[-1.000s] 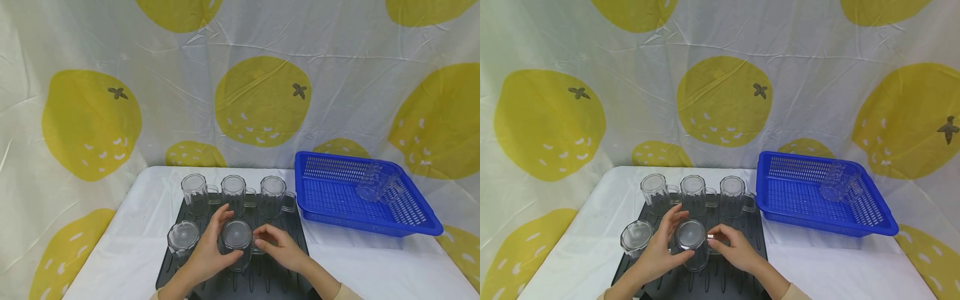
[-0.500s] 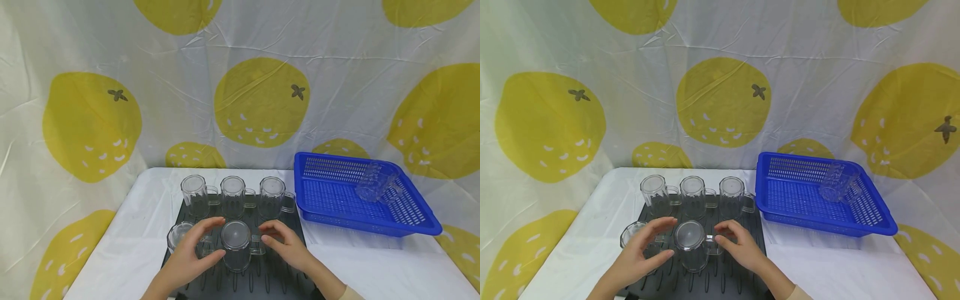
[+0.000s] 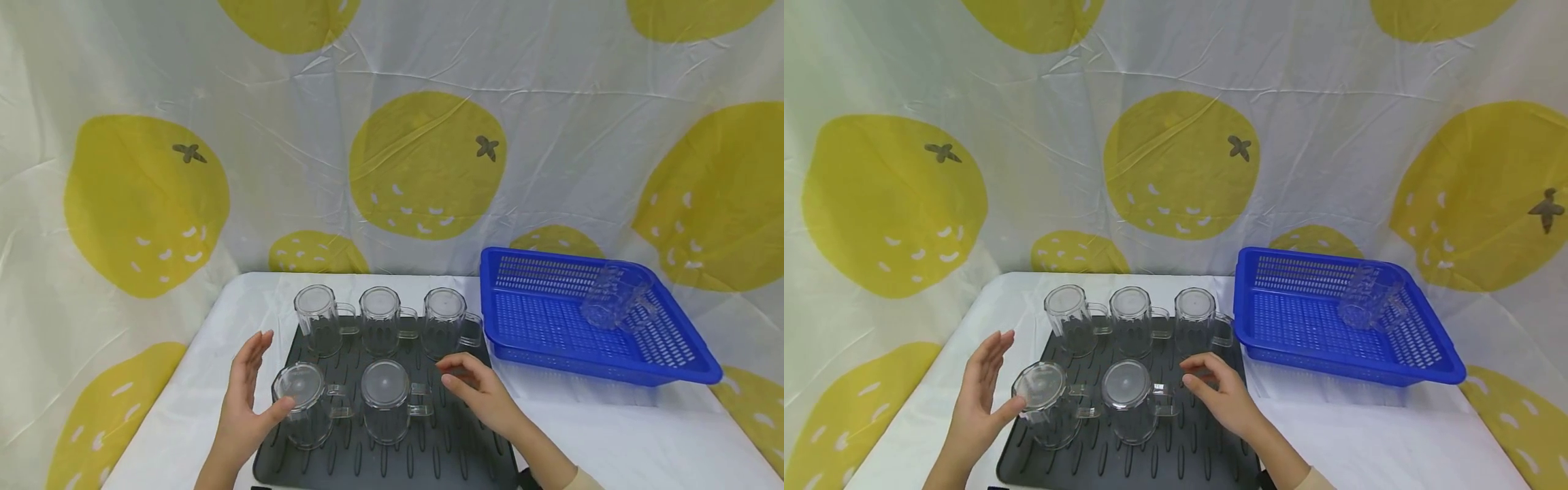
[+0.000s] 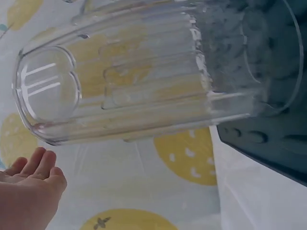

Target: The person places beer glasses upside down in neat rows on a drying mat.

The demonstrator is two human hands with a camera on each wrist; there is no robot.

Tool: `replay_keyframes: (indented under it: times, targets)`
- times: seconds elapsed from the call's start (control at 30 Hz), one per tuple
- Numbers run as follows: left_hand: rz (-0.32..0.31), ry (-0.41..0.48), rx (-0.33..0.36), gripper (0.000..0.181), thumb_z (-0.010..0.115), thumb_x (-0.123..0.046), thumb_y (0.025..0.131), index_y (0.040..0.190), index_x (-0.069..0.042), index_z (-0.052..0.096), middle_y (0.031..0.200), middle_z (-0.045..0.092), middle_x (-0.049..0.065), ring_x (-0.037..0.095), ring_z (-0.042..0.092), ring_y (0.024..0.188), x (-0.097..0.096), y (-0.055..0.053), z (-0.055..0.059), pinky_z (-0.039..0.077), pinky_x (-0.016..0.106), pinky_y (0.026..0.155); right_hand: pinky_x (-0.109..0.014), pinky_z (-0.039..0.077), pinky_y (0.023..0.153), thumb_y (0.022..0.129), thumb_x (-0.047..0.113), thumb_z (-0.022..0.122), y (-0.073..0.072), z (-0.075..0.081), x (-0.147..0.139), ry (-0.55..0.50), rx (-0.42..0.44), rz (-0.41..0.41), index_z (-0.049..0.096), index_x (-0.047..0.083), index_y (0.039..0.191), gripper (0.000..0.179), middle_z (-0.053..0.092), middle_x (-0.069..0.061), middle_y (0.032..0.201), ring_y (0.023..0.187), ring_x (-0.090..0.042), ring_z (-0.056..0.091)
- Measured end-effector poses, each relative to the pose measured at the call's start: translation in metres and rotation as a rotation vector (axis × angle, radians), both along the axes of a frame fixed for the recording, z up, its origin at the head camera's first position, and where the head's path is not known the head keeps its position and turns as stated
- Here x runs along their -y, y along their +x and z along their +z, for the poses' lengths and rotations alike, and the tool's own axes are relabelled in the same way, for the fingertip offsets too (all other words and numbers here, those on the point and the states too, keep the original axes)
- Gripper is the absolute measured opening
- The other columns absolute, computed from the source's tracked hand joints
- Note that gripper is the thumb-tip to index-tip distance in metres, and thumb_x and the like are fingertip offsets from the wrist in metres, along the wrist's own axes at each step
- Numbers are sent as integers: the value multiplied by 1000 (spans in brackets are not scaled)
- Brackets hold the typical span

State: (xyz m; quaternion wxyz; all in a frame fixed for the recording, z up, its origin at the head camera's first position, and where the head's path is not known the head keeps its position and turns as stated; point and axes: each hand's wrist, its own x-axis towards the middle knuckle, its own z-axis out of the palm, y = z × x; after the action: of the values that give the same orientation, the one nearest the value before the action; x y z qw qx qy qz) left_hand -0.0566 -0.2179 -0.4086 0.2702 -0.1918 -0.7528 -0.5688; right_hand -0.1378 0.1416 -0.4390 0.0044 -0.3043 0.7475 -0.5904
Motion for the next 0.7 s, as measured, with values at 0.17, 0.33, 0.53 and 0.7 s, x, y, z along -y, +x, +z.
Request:
replay_keyframes:
  times: [0.17,0.33,0.53,0.7]
  targets:
    - [112,-126,209,102,85,-27,75,155,-15,23,153,37,8,3,30,138,14,7,-16,22,45,113,-26,50,86,99,2,53,-2,4,-4,-13,24,-8,60,-3,117,20,60,-9,114,102,-12,59]
    - [170,-291,439,109,89,-21,67,153,-26,23,153,34,10,18,29,140,21,15,-30,27,71,99,-25,51,85,99,0,52,-3,7,-7,-31,7,-17,59,-4,117,20,61,-6,112,100,-14,60]
    - [123,-404,631,114,90,-32,67,152,-10,19,153,30,23,47,32,135,24,19,-40,32,71,97,-22,51,84,99,-3,51,-3,15,-14,-55,-21,-26,57,-10,117,21,62,3,111,101,-7,60]
    - [102,-520,726,126,91,-46,62,149,5,17,149,32,31,50,36,133,26,18,-50,34,64,102,-20,50,85,98,-5,50,-6,25,-23,-72,-47,-72,57,-12,116,20,63,4,109,101,-9,61]
